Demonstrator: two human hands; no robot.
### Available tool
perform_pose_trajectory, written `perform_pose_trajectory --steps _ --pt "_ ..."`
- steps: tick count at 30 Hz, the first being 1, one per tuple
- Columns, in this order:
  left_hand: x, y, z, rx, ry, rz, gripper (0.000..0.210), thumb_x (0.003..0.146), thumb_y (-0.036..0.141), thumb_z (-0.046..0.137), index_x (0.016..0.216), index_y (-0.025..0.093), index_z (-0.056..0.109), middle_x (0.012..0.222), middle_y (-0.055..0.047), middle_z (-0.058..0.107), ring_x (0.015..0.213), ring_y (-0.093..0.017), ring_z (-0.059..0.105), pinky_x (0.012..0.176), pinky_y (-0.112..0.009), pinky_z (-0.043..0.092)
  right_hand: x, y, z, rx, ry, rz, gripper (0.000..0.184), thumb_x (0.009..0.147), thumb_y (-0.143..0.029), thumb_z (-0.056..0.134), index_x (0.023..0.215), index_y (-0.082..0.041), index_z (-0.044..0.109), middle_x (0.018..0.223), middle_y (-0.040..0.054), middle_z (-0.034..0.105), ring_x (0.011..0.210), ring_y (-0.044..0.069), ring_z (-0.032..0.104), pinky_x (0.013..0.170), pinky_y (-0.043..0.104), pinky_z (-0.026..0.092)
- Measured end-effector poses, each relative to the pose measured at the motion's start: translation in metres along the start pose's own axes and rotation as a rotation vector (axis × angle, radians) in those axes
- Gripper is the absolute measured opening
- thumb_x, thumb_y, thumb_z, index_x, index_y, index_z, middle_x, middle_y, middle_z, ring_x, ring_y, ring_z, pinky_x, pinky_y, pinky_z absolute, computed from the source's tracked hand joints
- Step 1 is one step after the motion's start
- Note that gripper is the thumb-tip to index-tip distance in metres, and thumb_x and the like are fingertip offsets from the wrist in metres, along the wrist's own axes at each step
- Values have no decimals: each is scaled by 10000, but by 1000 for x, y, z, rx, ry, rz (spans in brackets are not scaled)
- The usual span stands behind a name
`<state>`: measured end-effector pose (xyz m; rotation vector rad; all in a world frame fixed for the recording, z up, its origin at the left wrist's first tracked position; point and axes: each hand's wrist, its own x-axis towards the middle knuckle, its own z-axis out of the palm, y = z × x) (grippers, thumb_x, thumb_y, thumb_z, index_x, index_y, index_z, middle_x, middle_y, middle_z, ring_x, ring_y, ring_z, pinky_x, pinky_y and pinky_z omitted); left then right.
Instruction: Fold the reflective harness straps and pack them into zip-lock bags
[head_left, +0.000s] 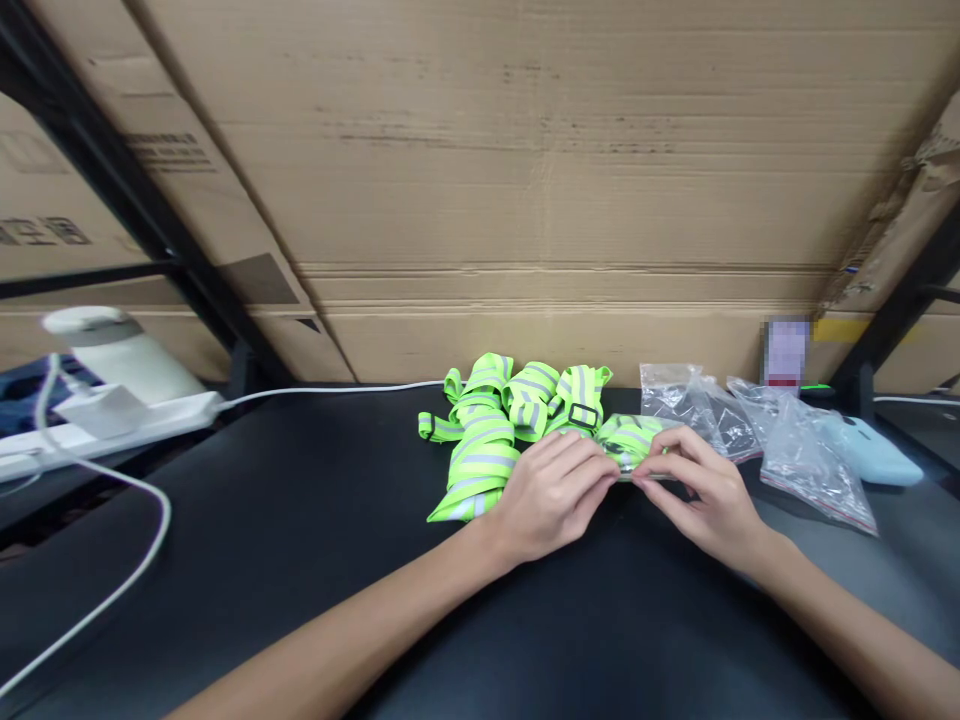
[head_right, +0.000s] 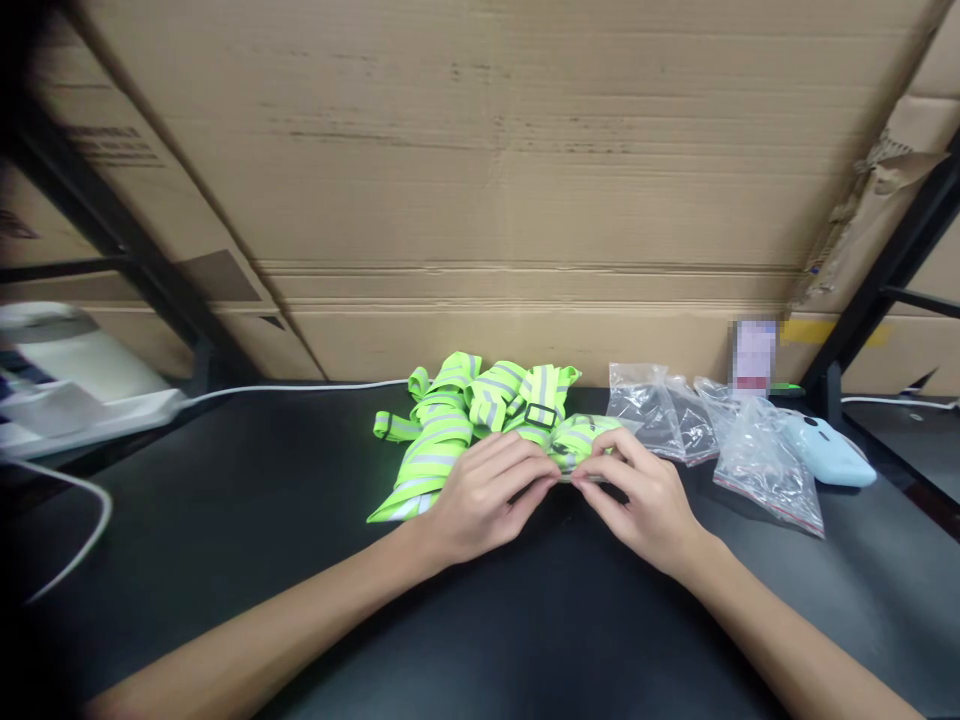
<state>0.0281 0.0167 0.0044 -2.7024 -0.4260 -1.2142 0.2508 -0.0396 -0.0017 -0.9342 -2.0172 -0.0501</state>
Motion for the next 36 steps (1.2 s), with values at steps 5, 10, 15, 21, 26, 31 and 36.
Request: perform_pose_trajectory --steps 5,10,15,21,26,31,36 --pt "0 4 0 -42 41 -35 52 943 154 609 944 177 655 865 -26 720 782 -173 618 716 -312 486 0 -1 2 36 3 -21 125 977 -147 603 1041 -229 672 978 51 576 708 147 624 626 303 541" --pt "0 3 0 -27 31 -4 63 955 148 606 959 164 667 870 -32 722 768 -175 603 701 -309 484 -2 0 4 117 8 -5 170 957 -125 633 1081 -229 684 1010 51 575 706 133 607 587 282 526" --pt "1 2 -1 -39 16 -27 81 964 141 589 931 161 660 858 -30 721 770 -173 600 704 -311 483 -1 0 1 196 -13 42 217 936 -99 632 1113 -220 668 1058 79 619 776 158 621 538 267 515" --pt "0 4 1 -80 38 -71 76 946 150 597 987 158 660 896 -42 716 840 -180 635 764 -322 510 0 1 -2 167 4 -8 170 953 -94 624 1043 -214 703 1021 75 662 833 172 670 639 293 569" --pt "0 3 0 -56 30 -27 69 961 147 603 965 171 667 886 -26 721 799 -171 617 734 -313 496 1 1 0 177 18 -21 159 943 -95 651 1024 -205 733 1011 79 700 858 182 710 695 306 601" --pt "1 2 0 -66 27 -52 82 971 139 580 942 163 653 876 -28 728 802 -171 631 733 -315 496 4 1 -3 269 59 110 94 893 -125 714 943 -204 725 990 83 751 849 197 737 588 270 615" --pt "-1 2 1 -87 40 -95 76 957 138 586 930 165 652 864 -29 724 801 -171 642 741 -318 503 4 3 -7 238 60 86 104 897 -123 716 917 -220 749 996 65 768 900 208 751 690 308 639"
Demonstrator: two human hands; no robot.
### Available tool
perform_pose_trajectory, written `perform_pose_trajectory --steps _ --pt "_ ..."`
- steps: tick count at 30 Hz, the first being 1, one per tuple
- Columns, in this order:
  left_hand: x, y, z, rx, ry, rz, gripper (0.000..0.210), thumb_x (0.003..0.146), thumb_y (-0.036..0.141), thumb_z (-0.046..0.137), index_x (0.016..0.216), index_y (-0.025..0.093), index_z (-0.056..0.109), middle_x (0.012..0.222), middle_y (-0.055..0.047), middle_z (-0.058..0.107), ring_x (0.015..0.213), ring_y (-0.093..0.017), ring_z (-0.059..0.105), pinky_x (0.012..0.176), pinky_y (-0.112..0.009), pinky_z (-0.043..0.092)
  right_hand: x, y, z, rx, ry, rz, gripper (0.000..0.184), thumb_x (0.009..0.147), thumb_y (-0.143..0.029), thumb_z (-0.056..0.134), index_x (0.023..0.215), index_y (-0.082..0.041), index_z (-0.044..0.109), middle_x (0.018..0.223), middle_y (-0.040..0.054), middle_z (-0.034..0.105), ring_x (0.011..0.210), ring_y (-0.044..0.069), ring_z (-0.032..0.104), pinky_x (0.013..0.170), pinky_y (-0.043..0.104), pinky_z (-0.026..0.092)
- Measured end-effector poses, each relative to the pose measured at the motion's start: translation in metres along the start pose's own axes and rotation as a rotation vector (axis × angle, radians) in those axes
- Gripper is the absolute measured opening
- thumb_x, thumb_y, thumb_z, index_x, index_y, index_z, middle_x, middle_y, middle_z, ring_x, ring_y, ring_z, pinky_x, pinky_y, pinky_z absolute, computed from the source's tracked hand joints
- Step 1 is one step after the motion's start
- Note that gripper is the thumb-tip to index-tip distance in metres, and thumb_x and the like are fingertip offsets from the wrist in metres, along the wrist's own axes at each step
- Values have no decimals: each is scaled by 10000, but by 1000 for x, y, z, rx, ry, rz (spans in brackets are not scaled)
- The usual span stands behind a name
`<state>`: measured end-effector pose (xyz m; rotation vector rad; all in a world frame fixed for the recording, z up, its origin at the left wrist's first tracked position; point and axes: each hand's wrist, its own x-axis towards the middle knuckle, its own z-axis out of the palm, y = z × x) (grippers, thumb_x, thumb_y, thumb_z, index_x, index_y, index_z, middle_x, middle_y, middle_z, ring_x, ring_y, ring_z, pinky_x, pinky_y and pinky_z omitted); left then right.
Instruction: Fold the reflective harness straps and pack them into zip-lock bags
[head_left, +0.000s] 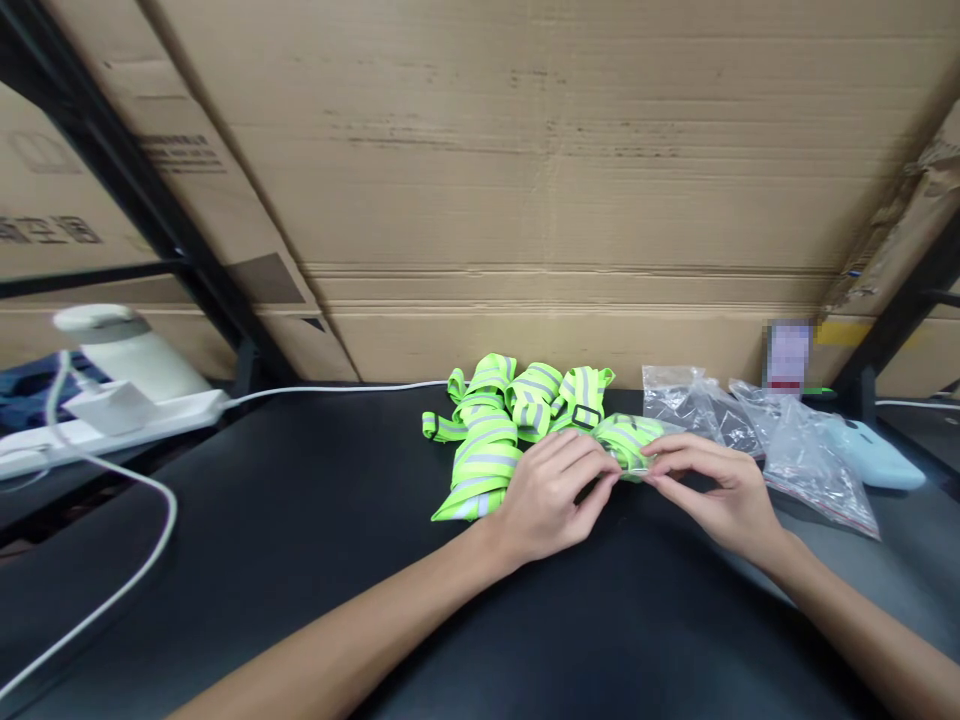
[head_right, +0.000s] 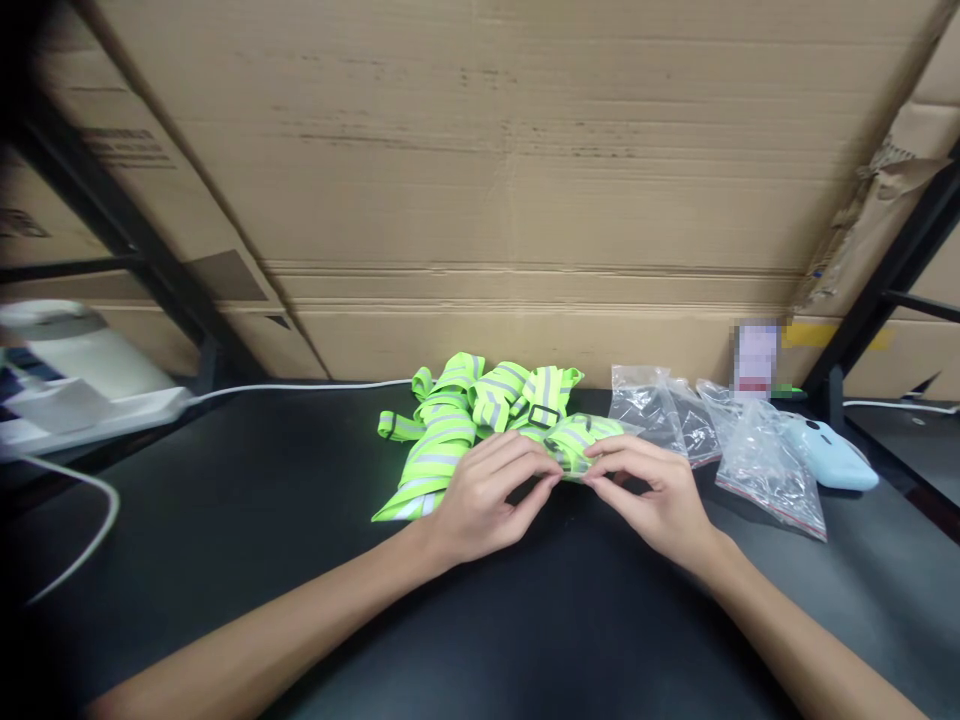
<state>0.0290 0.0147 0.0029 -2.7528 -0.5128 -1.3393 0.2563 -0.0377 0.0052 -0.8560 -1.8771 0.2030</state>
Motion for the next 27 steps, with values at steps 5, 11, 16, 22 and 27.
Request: perform_pose_trajectory --steps 5,11,16,22,27 --pt "-1 0 1 -11 -9 -25 54 938 159 606 948 176 657 891 -29 719 843 -177 650 766 -320 507 -2 1 0 -10 3 10 116 905 -125 711 927 -229 758 981 53 762 880 193 743 710 312 634" --pt "-3 -7 -1 42 8 -77 50 941 170 615 953 188 659 876 -14 710 820 -173 632 766 -325 476 -2 3 -1 38 86 124 76 889 -148 721 879 -219 747 960 62 748 835 176 725 635 267 615" --pt "-3 -12 -2 101 -37 -19 81 995 168 570 953 183 638 878 -10 716 818 -172 619 790 -334 440 -3 4 0 45 80 121 69 885 -144 710 888 -211 723 969 71 703 806 177 690 574 269 584" --pt "-1 -9 -2 131 -63 37 98 1007 155 539 968 173 627 882 -18 717 820 -171 620 803 -329 425 -4 5 3 -15 -1 28 155 906 -138 698 1011 -236 756 1016 65 658 727 152 648 511 269 520" --pt "-1 -8 -4 113 -49 16 60 965 180 589 947 191 646 875 -1 722 819 -172 610 798 -335 420 -3 6 2 -23 22 29 150 924 -131 683 981 -239 770 991 62 669 820 181 692 591 292 563"
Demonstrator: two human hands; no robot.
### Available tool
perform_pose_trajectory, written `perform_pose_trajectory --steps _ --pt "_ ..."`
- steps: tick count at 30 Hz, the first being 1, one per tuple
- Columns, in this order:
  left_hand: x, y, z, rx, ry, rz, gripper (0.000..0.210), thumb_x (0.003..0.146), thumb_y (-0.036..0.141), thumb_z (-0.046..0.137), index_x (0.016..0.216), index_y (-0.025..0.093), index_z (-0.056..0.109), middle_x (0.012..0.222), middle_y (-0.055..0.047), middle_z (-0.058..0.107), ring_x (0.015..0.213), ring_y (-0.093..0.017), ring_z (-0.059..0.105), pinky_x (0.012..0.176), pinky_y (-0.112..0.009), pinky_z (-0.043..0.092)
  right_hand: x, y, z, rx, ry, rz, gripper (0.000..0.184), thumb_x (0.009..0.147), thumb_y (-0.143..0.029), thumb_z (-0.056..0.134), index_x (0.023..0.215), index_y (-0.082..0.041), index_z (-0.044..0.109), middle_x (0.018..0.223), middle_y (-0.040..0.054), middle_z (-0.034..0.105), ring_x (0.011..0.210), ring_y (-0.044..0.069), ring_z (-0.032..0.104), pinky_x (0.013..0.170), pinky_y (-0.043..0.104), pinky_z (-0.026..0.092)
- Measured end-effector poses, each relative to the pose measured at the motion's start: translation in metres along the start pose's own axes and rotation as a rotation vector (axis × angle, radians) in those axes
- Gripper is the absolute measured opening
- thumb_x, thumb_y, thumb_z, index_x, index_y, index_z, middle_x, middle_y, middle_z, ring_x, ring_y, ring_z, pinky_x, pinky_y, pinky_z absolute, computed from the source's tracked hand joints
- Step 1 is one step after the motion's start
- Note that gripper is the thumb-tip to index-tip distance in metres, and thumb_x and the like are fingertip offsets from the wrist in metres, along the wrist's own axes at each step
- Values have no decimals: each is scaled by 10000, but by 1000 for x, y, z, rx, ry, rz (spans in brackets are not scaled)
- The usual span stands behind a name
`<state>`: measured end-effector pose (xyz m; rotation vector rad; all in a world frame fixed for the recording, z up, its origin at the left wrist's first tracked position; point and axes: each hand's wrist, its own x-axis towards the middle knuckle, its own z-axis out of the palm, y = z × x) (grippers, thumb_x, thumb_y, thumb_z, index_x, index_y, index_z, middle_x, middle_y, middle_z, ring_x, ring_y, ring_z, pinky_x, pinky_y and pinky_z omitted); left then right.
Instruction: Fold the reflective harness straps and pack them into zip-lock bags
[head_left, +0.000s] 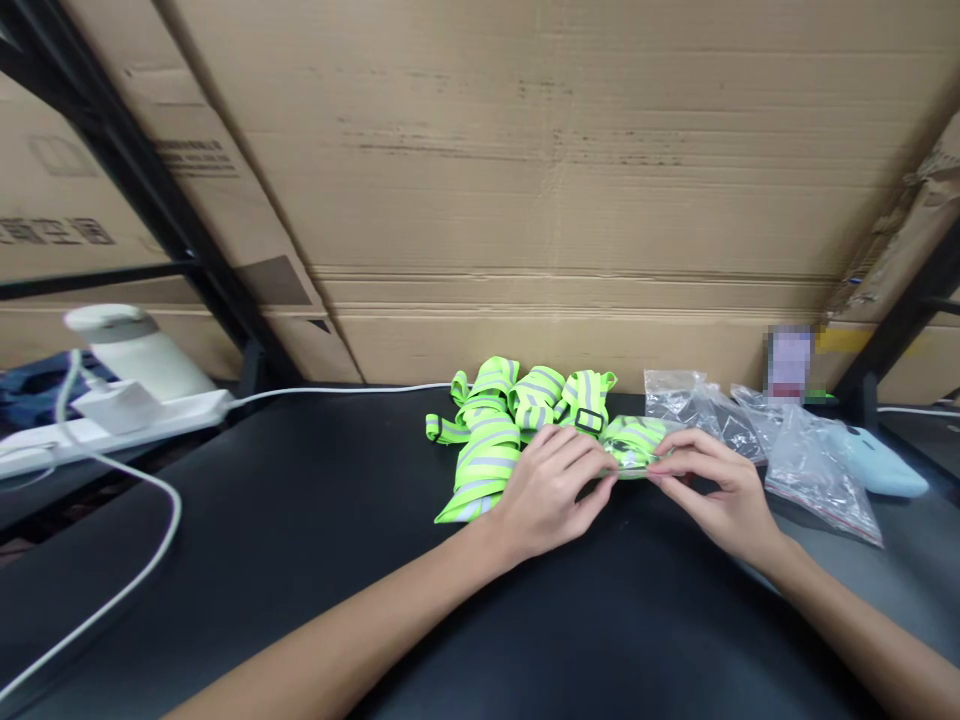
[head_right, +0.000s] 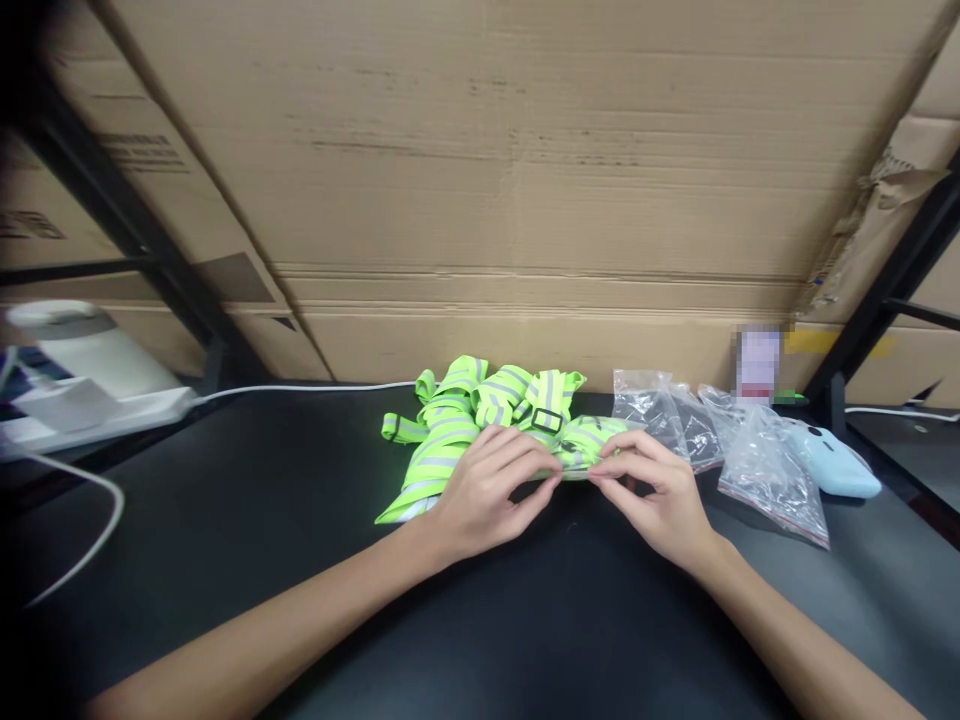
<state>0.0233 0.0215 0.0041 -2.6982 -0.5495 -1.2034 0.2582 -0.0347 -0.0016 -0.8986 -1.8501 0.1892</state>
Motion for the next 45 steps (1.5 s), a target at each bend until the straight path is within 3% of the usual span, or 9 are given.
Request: perform_pose_trajectory --steps 12,25,37,45 --pt "0 -5 -3 64 -44 36 129 999 187 561 961 187 685 871 -16 730 794 -181 586 786 -349 423 1 0 -3 -47 19 10 135 910 -150 693 962 -242 776 1003 71 700 844 209 714 596 317 591" --pt "-2 -7 -3 138 -76 57 117 938 128 576 935 179 681 853 -15 709 801 -192 592 773 -348 418 1 4 -3 -70 51 43 100 910 -170 691 935 -227 769 1004 78 691 805 193 696 558 292 566" --pt "-4 -10 0 150 -105 -18 138 1000 191 550 973 184 685 844 -22 705 800 -199 595 737 -341 435 0 6 -5 -90 50 44 104 916 -174 677 936 -228 764 1017 81 690 819 191 695 585 301 593" --pt "-8 -11 3 123 -118 21 143 978 170 582 877 177 682 782 -6 710 767 -198 613 716 -340 429 -1 8 -6 -92 56 76 90 910 -176 677 914 -214 758 1036 88 679 850 201 690 587 302 579"
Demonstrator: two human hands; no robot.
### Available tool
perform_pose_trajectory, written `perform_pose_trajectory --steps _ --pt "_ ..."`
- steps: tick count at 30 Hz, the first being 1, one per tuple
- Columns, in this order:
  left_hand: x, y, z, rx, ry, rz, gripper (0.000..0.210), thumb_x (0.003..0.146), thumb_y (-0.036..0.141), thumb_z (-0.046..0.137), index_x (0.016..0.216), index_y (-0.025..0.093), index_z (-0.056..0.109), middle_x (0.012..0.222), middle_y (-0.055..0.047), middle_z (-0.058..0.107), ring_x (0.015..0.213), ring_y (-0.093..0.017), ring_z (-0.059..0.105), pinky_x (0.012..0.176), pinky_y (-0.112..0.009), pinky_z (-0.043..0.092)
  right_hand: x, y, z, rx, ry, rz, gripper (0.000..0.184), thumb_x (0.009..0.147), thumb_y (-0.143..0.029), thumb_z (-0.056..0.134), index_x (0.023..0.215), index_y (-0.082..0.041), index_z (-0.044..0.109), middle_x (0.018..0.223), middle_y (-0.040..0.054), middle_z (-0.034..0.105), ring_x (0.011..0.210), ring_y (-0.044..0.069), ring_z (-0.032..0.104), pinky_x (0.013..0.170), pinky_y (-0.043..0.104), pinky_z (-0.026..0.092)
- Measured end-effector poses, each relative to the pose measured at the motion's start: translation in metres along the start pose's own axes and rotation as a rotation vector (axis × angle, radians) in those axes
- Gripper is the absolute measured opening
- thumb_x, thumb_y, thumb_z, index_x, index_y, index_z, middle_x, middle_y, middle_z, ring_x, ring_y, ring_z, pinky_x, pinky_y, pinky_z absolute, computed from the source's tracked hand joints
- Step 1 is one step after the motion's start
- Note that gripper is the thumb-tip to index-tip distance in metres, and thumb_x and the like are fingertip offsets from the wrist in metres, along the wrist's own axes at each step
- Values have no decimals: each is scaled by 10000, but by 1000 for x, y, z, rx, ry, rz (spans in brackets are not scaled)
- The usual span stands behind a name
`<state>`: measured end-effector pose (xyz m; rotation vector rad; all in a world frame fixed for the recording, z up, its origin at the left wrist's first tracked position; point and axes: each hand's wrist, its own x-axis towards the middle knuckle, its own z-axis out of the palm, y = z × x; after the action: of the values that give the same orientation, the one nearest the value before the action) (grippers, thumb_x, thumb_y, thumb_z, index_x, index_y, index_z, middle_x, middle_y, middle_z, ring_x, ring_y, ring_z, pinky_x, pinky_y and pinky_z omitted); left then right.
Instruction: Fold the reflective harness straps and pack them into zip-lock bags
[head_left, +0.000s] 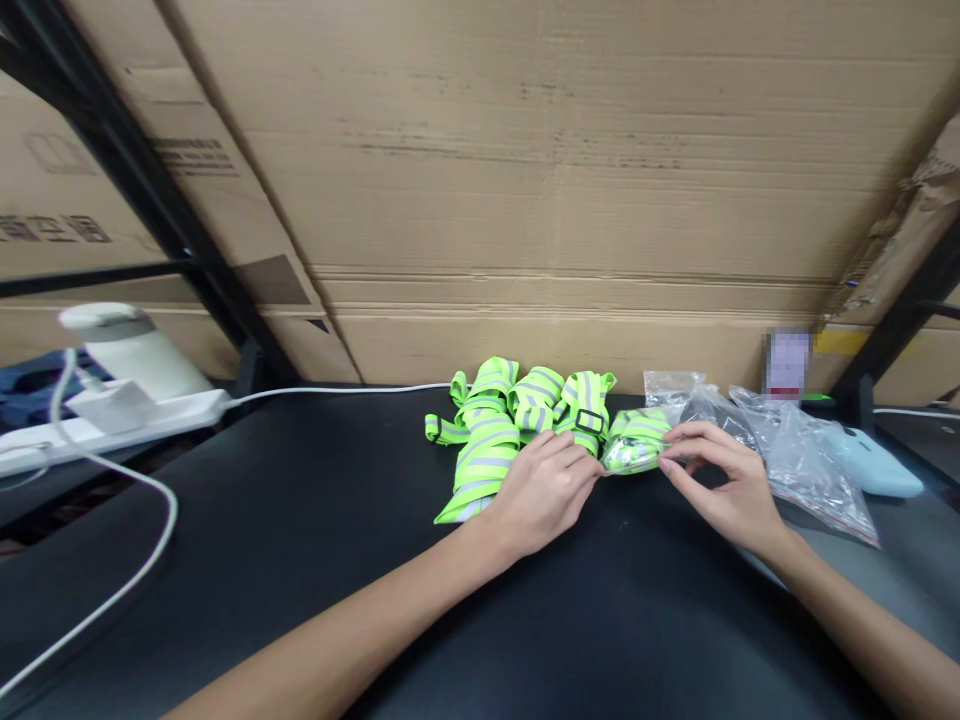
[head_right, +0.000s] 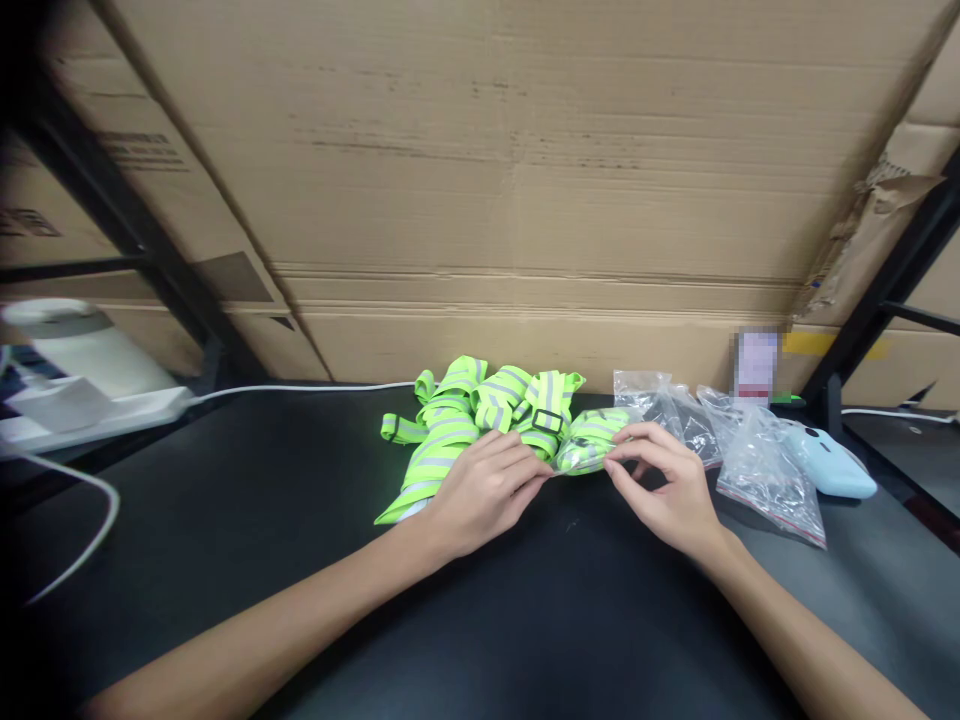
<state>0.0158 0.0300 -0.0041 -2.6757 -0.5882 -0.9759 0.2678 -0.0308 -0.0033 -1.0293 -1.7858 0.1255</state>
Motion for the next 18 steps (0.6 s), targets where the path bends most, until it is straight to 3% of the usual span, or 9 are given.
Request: perform_pose_trajectory --steps 6,11,14,18 --pt "-3 4 7 -56 -135 -86 121 962 177 608 877 184 693 799 -8 717 789 -199 641 733 -342 452 0 4 1 -10 -77 7 81 914 -189 658 928 -213 734 1097 101 641 930 219 667 595 301 576" --pt "-5 11 11 -88 -298 -130 183 972 191 598 1130 188 692 972 -43 717 956 -221 666 854 -359 491 -2 13 3 -75 -77 109 98 922 -238 629 942 -207 720 1162 117 590 877 208 679 542 286 575" --pt "-5 13 11 -114 -319 -127 241 981 195 576 1203 181 669 1045 -64 699 1019 -230 655 898 -366 502 -3 21 3 -86 -57 169 142 930 -259 598 974 -205 722 1206 130 556 826 193 688 498 273 578" --pt "-5 15 13 -148 -318 -127 249 977 156 549 1191 174 677 1085 -73 690 1045 -232 642 936 -374 508 -3 33 3 -99 -86 184 151 927 -266 586 976 -207 715 1250 135 603 912 221 713 621 317 627"
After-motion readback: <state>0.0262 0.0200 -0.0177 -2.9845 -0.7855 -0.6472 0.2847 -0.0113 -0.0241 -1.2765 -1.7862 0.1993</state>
